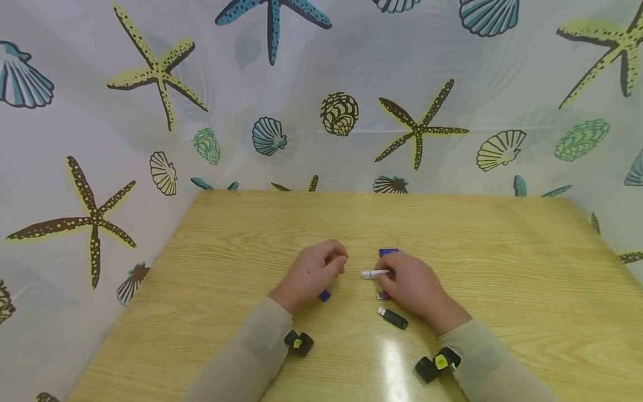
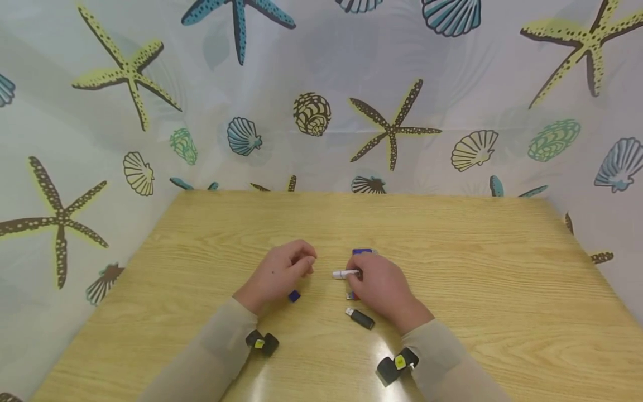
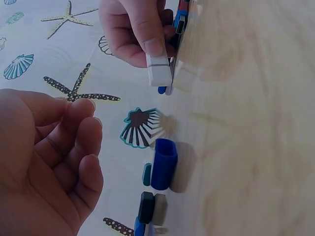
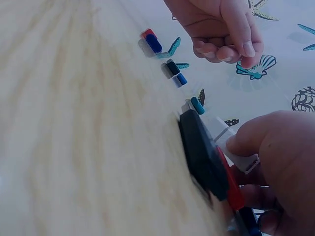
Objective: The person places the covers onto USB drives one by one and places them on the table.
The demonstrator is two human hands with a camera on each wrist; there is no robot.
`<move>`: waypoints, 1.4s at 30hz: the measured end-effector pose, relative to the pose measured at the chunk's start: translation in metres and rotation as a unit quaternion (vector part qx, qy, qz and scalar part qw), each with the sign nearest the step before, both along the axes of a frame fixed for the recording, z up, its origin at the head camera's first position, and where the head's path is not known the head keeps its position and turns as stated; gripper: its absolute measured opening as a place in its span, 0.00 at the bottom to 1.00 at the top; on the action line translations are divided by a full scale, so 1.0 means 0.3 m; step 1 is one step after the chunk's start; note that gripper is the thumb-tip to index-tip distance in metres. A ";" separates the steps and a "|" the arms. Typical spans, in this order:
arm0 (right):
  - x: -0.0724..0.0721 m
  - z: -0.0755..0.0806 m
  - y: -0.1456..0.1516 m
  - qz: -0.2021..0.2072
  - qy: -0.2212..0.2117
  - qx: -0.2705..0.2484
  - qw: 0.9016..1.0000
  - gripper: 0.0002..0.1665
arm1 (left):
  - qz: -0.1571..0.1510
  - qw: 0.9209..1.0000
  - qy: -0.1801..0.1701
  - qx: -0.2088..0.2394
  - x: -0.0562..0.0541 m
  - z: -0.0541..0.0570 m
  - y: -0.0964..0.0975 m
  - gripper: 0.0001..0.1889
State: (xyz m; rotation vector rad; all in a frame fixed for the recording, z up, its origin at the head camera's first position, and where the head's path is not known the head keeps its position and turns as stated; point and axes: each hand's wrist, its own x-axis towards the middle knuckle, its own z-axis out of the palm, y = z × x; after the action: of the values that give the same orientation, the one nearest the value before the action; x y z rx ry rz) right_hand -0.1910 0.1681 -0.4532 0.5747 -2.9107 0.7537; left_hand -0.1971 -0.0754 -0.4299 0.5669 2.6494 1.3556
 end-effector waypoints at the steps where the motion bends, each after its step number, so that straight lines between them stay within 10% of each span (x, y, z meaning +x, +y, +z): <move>1: 0.000 0.000 0.000 -0.001 0.004 0.002 1.000 0.05 | 0.001 1.000 0.000 -0.002 -0.001 0.001 -0.001 0.10; 29: 0.006 -0.001 -0.001 0.045 0.026 0.016 0.999 0.04 | 0.106 0.994 -0.008 -0.013 -0.043 -0.012 -0.065 0.11; 42: 0.003 -0.002 0.008 -0.008 0.035 -0.073 0.997 0.03 | 0.090 0.976 0.038 -0.195 -0.040 -0.004 -0.075 0.03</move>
State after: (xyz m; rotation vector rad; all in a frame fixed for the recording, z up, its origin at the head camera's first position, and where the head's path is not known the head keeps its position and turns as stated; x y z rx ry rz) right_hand -0.1900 0.1706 -0.4540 0.5512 -2.7632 0.9158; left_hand -0.2092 -0.0979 -0.4312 0.3418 2.9762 0.8187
